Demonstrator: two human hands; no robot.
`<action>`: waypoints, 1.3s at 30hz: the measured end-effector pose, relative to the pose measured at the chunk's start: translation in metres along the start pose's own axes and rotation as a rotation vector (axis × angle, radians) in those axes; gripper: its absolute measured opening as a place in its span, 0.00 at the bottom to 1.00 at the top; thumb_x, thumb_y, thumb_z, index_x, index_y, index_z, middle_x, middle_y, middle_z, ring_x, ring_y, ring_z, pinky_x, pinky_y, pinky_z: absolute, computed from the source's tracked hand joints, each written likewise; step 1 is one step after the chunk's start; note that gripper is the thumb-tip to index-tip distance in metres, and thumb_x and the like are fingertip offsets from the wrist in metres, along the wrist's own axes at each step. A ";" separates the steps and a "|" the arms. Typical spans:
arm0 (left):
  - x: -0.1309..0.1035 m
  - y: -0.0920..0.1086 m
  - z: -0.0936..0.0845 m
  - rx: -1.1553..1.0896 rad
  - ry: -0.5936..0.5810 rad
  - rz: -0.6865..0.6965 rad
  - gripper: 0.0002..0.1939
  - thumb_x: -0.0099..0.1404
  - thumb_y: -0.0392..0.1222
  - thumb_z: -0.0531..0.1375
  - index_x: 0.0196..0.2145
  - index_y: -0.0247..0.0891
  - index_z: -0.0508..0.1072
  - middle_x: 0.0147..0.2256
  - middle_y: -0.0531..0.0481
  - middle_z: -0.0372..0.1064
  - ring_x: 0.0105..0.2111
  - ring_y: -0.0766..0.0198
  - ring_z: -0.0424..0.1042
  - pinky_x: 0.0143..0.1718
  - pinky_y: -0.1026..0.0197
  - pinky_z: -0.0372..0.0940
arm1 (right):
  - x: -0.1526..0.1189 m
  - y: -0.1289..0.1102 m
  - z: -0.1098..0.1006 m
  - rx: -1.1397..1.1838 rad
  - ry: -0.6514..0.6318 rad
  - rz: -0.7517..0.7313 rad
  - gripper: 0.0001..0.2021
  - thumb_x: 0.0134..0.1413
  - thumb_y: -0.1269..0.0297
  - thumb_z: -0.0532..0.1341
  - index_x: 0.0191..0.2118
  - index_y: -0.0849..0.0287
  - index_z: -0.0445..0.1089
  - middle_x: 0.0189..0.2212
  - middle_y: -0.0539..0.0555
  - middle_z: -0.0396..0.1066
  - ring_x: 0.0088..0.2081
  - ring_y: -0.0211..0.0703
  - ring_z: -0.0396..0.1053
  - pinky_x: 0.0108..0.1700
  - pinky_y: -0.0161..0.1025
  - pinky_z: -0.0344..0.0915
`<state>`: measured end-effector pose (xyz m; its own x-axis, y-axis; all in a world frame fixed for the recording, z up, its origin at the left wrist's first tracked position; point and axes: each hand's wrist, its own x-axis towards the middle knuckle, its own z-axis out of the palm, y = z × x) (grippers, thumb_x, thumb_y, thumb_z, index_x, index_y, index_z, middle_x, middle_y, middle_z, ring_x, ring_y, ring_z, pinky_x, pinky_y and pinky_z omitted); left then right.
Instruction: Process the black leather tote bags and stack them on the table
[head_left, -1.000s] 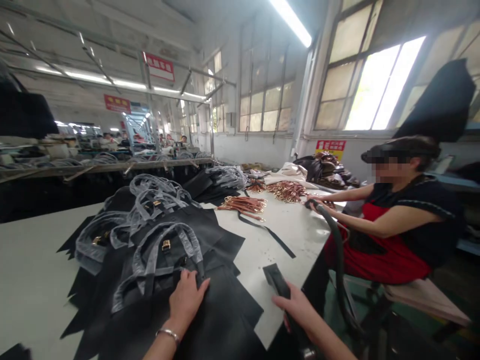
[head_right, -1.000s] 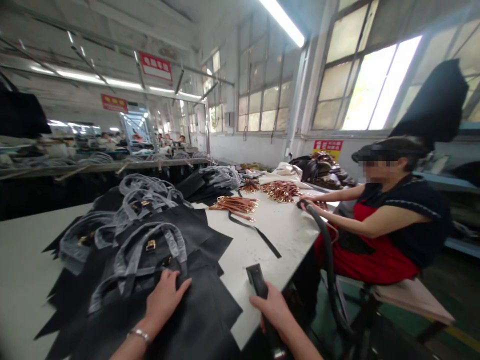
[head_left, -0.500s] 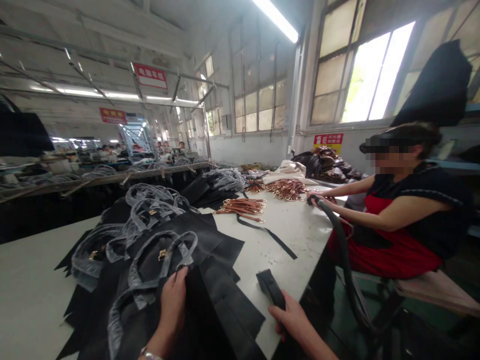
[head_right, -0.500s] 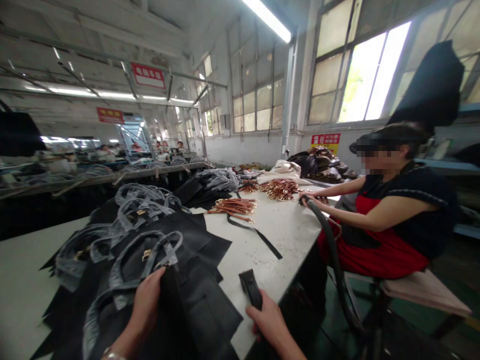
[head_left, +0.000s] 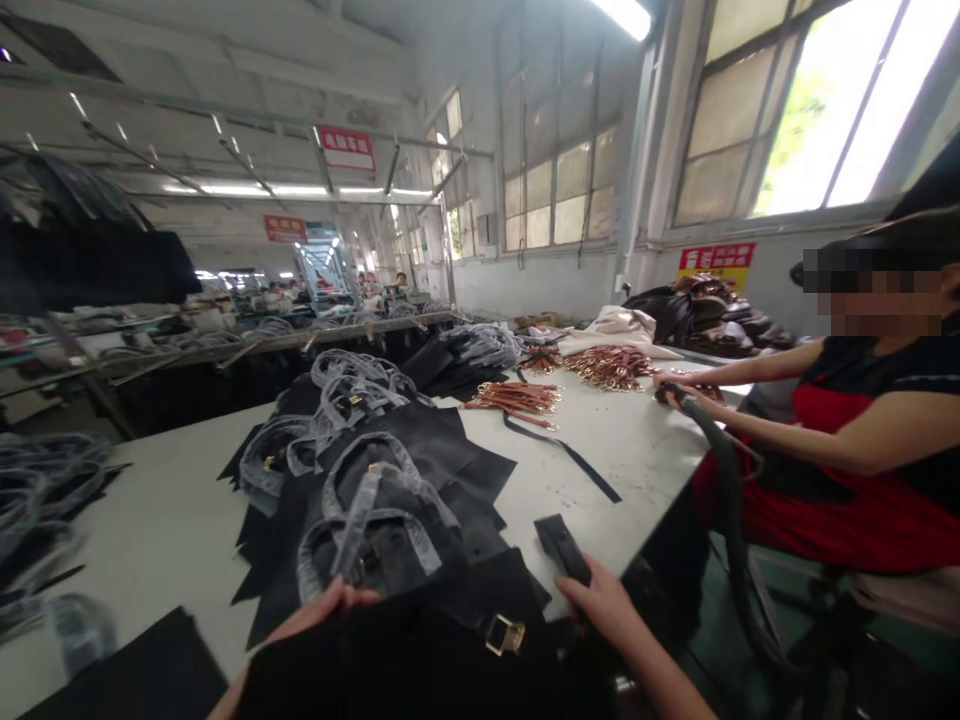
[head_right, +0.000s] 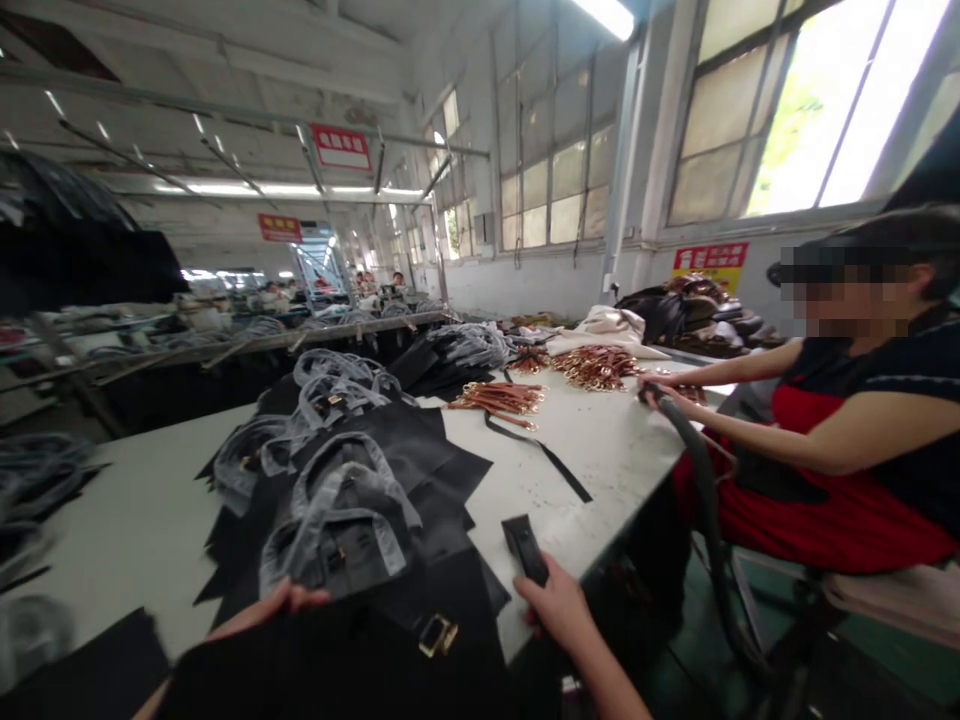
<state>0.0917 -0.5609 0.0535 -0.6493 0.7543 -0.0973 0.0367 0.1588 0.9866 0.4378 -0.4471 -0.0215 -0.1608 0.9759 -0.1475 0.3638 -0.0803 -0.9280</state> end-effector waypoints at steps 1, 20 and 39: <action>-0.001 -0.010 -0.011 0.075 -0.093 -0.087 0.28 0.53 0.71 0.53 0.24 0.41 0.68 0.26 0.47 0.74 0.33 0.51 0.76 0.42 0.46 0.69 | 0.000 0.000 -0.001 -0.002 -0.015 0.008 0.19 0.51 0.60 0.58 0.48 0.64 0.66 0.14 0.46 0.68 0.15 0.43 0.67 0.18 0.35 0.63; -0.095 -0.059 0.035 0.865 -0.253 0.492 0.10 0.68 0.42 0.49 0.37 0.39 0.68 0.37 0.48 0.67 0.38 0.58 0.67 0.40 0.58 0.58 | -0.097 -0.081 0.000 -0.189 -0.599 0.202 0.26 0.55 0.51 0.58 0.56 0.56 0.55 0.21 0.44 0.64 0.15 0.35 0.63 0.13 0.28 0.61; -0.074 -0.088 0.043 0.718 -0.130 0.476 0.18 0.68 0.48 0.47 0.35 0.35 0.72 0.36 0.40 0.73 0.37 0.52 0.72 0.41 0.51 0.63 | -0.044 -0.094 0.021 -0.219 -0.399 0.105 0.19 0.58 0.58 0.58 0.52 0.56 0.58 0.21 0.44 0.65 0.15 0.35 0.65 0.12 0.28 0.61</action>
<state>0.1691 -0.6030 -0.0321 -0.3530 0.9022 0.2479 0.7807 0.1380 0.6095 0.3913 -0.4866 0.0655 -0.4376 0.8071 -0.3964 0.5752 -0.0876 -0.8133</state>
